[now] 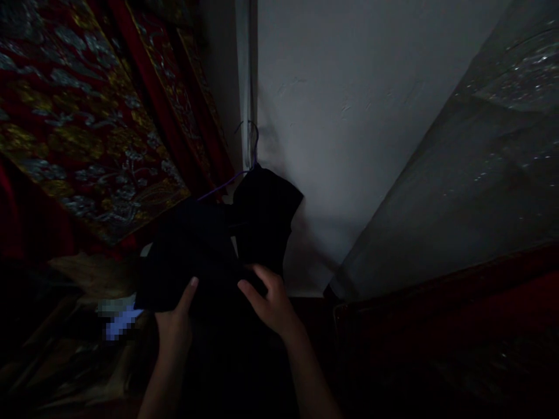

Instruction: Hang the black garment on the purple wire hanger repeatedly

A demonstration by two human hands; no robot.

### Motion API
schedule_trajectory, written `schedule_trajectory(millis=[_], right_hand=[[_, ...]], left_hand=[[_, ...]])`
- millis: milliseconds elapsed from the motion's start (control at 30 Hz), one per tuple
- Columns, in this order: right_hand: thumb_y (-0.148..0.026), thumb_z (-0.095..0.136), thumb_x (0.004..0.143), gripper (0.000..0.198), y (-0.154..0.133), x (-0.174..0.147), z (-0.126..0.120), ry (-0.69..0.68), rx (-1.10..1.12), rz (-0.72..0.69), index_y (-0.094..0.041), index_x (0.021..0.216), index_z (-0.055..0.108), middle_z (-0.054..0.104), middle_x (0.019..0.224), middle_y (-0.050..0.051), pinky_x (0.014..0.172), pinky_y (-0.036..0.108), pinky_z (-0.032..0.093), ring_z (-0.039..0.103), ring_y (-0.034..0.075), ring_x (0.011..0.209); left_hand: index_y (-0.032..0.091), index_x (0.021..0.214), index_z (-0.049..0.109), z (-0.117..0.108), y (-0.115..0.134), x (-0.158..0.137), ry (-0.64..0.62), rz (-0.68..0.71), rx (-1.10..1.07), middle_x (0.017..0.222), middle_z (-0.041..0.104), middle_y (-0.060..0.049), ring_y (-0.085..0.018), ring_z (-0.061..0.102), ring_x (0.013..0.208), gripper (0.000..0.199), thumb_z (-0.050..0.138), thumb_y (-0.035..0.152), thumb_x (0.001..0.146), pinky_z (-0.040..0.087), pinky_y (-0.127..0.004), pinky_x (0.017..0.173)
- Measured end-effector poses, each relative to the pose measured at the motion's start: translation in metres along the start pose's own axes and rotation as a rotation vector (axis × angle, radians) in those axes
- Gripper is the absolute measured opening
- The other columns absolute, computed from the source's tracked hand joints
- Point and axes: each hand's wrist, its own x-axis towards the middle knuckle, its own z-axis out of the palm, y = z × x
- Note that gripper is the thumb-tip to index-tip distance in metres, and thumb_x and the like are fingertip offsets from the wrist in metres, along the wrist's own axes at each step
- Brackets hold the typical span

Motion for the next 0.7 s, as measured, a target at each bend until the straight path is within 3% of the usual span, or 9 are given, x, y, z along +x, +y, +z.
schedule_trajectory(millis=[167, 267, 333, 400, 467, 567, 700], right_hand=[[-0.048, 0.073, 0.082, 0.028, 0.009, 0.001, 0.013, 0.23, 0.357, 0.209, -0.021, 0.091, 0.077, 0.075, 0.086, 0.003, 0.074, 0.03, 0.052, 0.069, 0.022, 0.083], [-0.049, 0.078, 0.077, 0.031, 0.005, 0.004, 0.024, 0.228, 0.499, 0.318, -0.021, 0.09, 0.077, 0.073, 0.079, 0.001, 0.067, 0.026, 0.05, 0.066, 0.018, 0.074], [-0.049, 0.079, 0.076, 0.032, 0.0, 0.003, 0.03, 0.203, 0.515, 0.319, -0.021, 0.092, 0.077, 0.073, 0.078, 0.001, 0.068, 0.026, 0.05, 0.066, 0.018, 0.075], [-0.048, 0.077, 0.078, 0.031, -0.006, 0.0, 0.033, 0.2, 0.518, 0.286, -0.02, 0.092, 0.077, 0.074, 0.082, 0.002, 0.074, 0.028, 0.052, 0.068, 0.019, 0.08], [-0.047, 0.076, 0.079, 0.03, -0.01, -0.003, 0.036, 0.204, 0.516, 0.263, -0.02, 0.093, 0.076, 0.075, 0.085, 0.003, 0.08, 0.03, 0.053, 0.07, 0.021, 0.086], [-0.042, 0.076, 0.079, 0.027, -0.013, -0.009, 0.038, 0.195, 0.497, 0.256, -0.021, 0.096, 0.076, 0.076, 0.089, 0.004, 0.087, 0.034, 0.054, 0.071, 0.023, 0.092], [-0.034, 0.077, 0.077, 0.031, -0.012, -0.013, 0.037, 0.217, 0.514, 0.198, -0.023, 0.106, 0.073, 0.075, 0.104, 0.007, 0.094, 0.038, 0.054, 0.071, 0.024, 0.102]], left_hand=[[0.021, 0.136, 0.051, 0.005, -0.011, -0.004, 0.15, 0.124, -0.059, 0.14, 0.057, -0.013, -0.028, 0.052, 0.137, 0.069, 0.084, 0.037, 0.077, 0.037, -0.05, 0.12], [0.021, 0.136, 0.045, 0.005, -0.027, -0.022, 0.225, 0.402, 0.047, 0.136, 0.053, -0.012, -0.026, 0.056, 0.127, 0.08, 0.088, 0.03, 0.07, 0.046, -0.047, 0.111], [0.02, 0.129, 0.049, 0.005, -0.037, -0.038, 0.216, 0.617, 0.161, 0.128, 0.054, -0.01, -0.025, 0.057, 0.12, 0.075, 0.089, 0.026, 0.066, 0.051, -0.043, 0.102], [0.02, 0.12, 0.054, 0.009, -0.046, -0.051, 0.088, 0.712, 0.219, 0.118, 0.056, -0.008, -0.024, 0.06, 0.111, 0.058, 0.084, 0.023, 0.071, 0.053, -0.04, 0.094], [0.019, 0.12, 0.056, 0.019, -0.053, -0.06, -0.123, 0.638, 0.227, 0.117, 0.059, -0.01, -0.024, 0.062, 0.11, 0.046, 0.077, 0.022, 0.079, 0.053, -0.041, 0.094], [0.017, 0.125, 0.057, 0.039, -0.057, -0.059, -0.396, 0.397, 0.15, 0.12, 0.065, -0.014, -0.027, 0.066, 0.112, 0.04, 0.068, 0.025, 0.087, 0.055, -0.042, 0.093], [0.015, 0.1, 0.068, 0.06, -0.049, -0.047, -0.54, 0.272, 0.005, 0.093, 0.074, -0.009, -0.024, 0.072, 0.086, 0.019, 0.06, 0.03, 0.092, 0.058, -0.034, 0.076]])
